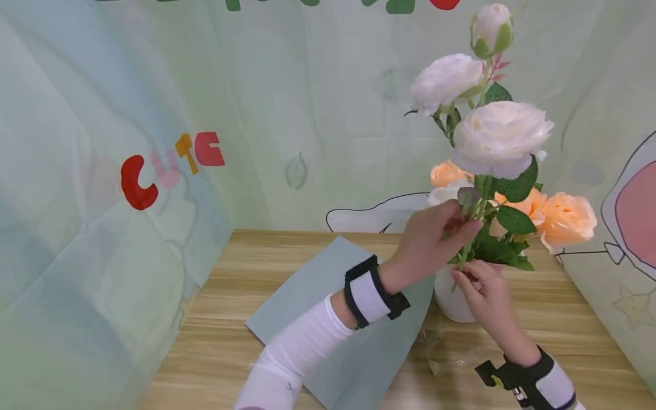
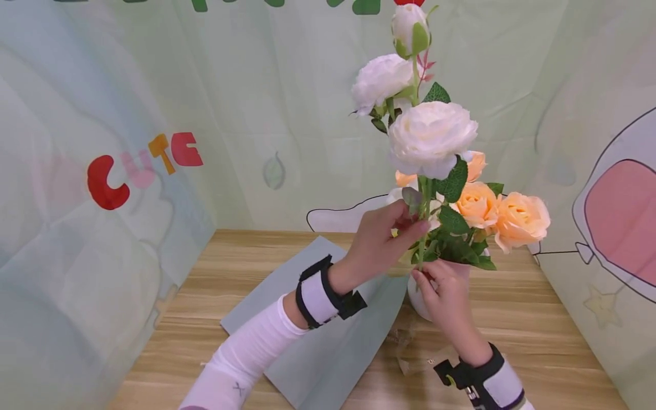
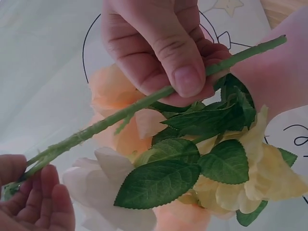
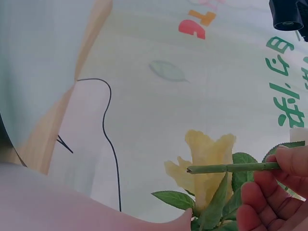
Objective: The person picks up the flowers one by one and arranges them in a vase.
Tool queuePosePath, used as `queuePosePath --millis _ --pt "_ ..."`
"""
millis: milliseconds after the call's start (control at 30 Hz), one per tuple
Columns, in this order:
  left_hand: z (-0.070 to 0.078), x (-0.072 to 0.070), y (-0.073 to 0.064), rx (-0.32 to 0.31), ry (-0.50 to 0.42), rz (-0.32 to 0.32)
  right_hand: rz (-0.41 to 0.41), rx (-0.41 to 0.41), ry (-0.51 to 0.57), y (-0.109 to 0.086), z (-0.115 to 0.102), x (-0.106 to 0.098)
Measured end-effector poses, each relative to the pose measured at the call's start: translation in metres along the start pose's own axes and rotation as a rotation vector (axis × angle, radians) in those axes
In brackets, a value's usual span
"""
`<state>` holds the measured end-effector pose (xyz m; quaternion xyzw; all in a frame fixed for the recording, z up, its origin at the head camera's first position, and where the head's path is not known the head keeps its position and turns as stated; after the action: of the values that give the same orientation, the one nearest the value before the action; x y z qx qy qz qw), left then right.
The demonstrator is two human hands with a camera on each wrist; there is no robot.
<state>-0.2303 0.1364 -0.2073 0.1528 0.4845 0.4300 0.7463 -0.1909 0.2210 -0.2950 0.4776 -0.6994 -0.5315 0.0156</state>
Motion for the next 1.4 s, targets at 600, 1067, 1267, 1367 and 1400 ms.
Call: queuePosePath --millis 600,1067,1267,1367,1400 --pt "0.018 -0.009 0.02 0.039 0.005 0.046 0.086 0.021 -0.118 0.02 0.006 -0.021" --pt "0.039 -0.017 0.02 0.172 0.073 0.151 0.184 0.085 -0.109 0.026 0.017 -0.037" --pt "0.039 -0.012 0.02 0.175 0.101 0.155 0.209 0.075 -0.131 0.025 0.021 -0.04" --pt "0.034 -0.008 0.02 0.155 0.102 0.142 0.195 0.086 -0.157 0.023 0.023 -0.038" --pt "0.032 -0.006 0.02 0.151 0.101 0.137 0.189 0.094 -0.168 0.022 0.024 -0.038"
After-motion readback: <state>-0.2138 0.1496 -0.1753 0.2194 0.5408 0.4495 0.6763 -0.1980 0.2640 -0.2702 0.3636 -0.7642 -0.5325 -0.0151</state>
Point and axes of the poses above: each hand's wrist, its own y-axis towards the middle knuckle, its own x-axis out of the palm, z = x × y, the point moved 10 cm from there along y, towards the middle knuckle, and after that the axes turned 3 degrees about -z, right-handed, at the moved point
